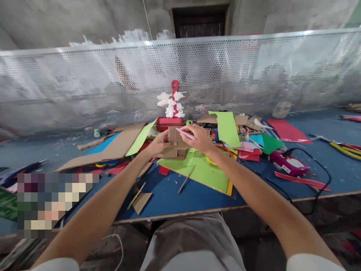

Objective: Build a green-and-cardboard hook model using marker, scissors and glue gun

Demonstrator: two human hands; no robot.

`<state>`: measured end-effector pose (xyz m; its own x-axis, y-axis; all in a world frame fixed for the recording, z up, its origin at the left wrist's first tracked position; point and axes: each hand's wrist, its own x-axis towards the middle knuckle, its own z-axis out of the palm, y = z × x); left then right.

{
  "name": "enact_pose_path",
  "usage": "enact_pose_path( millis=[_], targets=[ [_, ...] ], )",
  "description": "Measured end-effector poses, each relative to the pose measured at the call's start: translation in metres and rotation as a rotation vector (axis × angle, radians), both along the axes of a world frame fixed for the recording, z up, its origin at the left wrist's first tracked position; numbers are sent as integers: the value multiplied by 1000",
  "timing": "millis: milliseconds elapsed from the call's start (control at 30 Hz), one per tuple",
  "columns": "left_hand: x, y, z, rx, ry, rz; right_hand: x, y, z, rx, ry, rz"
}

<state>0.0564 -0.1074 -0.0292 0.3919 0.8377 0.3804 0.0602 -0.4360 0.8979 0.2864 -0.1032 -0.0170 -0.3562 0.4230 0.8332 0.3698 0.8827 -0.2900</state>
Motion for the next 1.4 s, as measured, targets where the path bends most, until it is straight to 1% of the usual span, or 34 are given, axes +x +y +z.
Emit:
enact_pose_path(
  millis=[100, 233, 300, 367, 433, 500, 600, 633, 667, 767, 867, 900, 933, 1000, 1067, 1167, 1233, 1300, 1400],
  targets=[
    [0, 0, -1, -13, -15, -3, -1, -2, 1, -31, 22, 15],
    [-2, 1, -1, -46, -58, -4, 3, -6, 8, -59, 98, 24],
    [-5, 1, 2, -54, -50, -2, 8, -5, 12, -47, 132, 11],
    [-11, -1, 10, -61, -16, -10, 14, -1, 15, -75, 148, 22],
    [-22, -3, 18, -86, 53, -12, 19, 5, 16, -179, 133, 79],
    [-34, -5, 26, -117, 162, -19, 22, 9, 16, -369, 82, 176],
    [-50, -7, 33, -127, 344, -124, 22, 8, 14, -711, -56, 359],
    [-53, -8, 34, -128, 402, -169, 21, 5, 13, -780, -86, 400],
    [-55, -8, 34, -125, 455, -209, 19, 3, 11, -816, -95, 423],
    [-55, -8, 32, -72, 564, -272, 12, -5, 1, -824, -7, 429],
    [-49, -7, 27, 32, 579, -233, 2, -14, -9, -893, 100, 439],
    [-48, -6, 26, 44, 579, -223, -1, -16, -12, -930, 112, 436],
    [-46, -6, 24, 37, 588, -227, -4, -19, -14, -966, 106, 428],
    [-44, -4, 22, -7, 636, -282, -9, -23, -17, -1024, 75, 406],
    [-45, -1, 19, -43, 676, -329, -11, -24, -20, -1049, 62, 386],
    [-48, 4, 17, -26, 617, -256, -10, -17, -25, -1043, 127, 348],
    [-50, 6, 16, -14, 594, -209, -6, -9, -26, -1012, 196, 321],
    [-50, 7, 18, 5, 615, -187, 0, -1, -23, -976, 246, 300],
    [-41, 8, 22, 40, 609, -158, 12, 7, -15, -929, 250, 278]
  ],
)
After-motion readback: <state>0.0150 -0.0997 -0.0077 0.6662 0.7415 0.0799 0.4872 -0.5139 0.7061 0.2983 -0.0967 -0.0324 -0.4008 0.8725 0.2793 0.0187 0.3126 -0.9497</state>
